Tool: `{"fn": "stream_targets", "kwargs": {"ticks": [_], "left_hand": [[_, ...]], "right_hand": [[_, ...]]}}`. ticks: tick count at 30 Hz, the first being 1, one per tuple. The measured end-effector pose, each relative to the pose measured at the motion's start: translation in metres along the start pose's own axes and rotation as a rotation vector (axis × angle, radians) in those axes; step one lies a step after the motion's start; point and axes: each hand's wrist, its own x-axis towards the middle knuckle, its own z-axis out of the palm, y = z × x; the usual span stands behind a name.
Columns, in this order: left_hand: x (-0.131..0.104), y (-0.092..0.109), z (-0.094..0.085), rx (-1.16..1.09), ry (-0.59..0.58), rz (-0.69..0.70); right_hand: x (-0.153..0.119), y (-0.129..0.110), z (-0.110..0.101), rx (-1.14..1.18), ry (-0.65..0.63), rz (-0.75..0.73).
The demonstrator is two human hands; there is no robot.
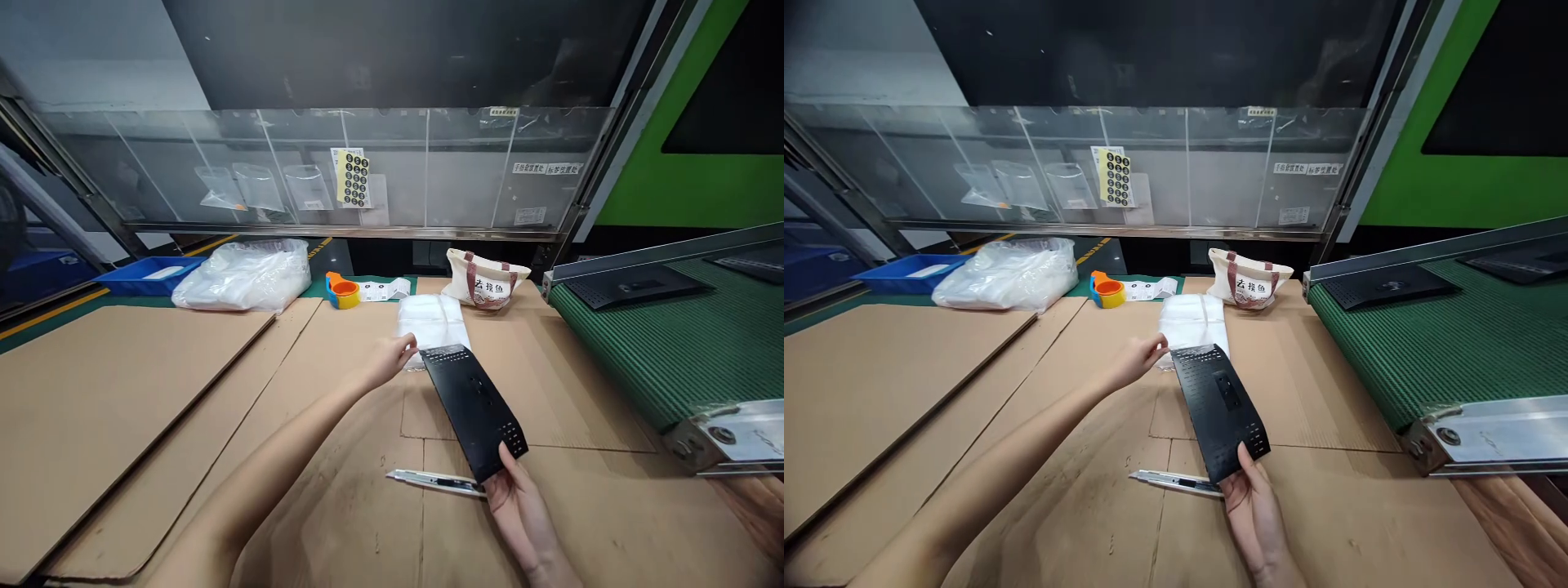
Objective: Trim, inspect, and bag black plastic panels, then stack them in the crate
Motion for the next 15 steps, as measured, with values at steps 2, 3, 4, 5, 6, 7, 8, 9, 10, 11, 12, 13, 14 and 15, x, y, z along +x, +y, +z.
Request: {"fn": "stream_targets", "kwargs": {"ticks": [2,3,4,5,6,7,8,9,10,11,12,13,14,15], "left_hand": [[-0.009,0.000,0.002,0.041,-0.009,0.004],[-0.012,0.000,0.004,0.060,-0.011,0.002],[-0.014,0.000,0.004,0.078,-0.013,0.000],[-0.016,-0.001,0.005,0.093,-0.015,-0.004],[-0.017,-0.002,0.006,0.103,-0.019,-0.008],[-0.018,-0.003,0.007,0.107,-0.025,-0.012],[-0.018,-0.004,0.007,0.106,-0.033,-0.015],[-0.017,-0.005,0.008,0.097,-0.042,-0.016],[-0.017,-0.007,0.009,0.083,-0.052,-0.016],[-0.016,-0.008,0.010,0.063,-0.061,-0.015],[-0.015,-0.009,0.012,0.039,-0.071,-0.011],[-0.015,-0.010,0.014,0.012,-0.083,-0.004],[-0.014,-0.011,0.017,-0.020,-0.096,0.008],[-0.013,-0.012,0.019,-0.054,-0.112,0.026]], "right_hand": [[-0.004,0.006,-0.001,-0.031,0.032,-0.019],[-0.007,0.007,-0.001,-0.063,0.040,-0.017],[-0.009,0.008,-0.002,-0.095,0.046,-0.012],[-0.013,0.007,-0.002,-0.121,0.055,-0.011],[-0.016,0.007,-0.003,-0.141,0.067,-0.014],[-0.020,0.006,-0.005,-0.153,0.085,-0.016],[-0.024,0.004,-0.008,-0.161,0.104,-0.012],[-0.028,0.003,-0.011,-0.170,0.121,0.003],[-0.031,0.003,-0.014,-0.178,0.133,0.026],[-0.034,0.002,-0.018,-0.184,0.138,0.055],[-0.035,0.002,-0.021,-0.185,0.136,0.084],[-0.036,0.003,-0.023,-0.180,0.131,0.105],[-0.036,0.004,-0.024,-0.169,0.124,0.117],[-0.036,0.005,-0.023,-0.154,0.121,0.120]]}}
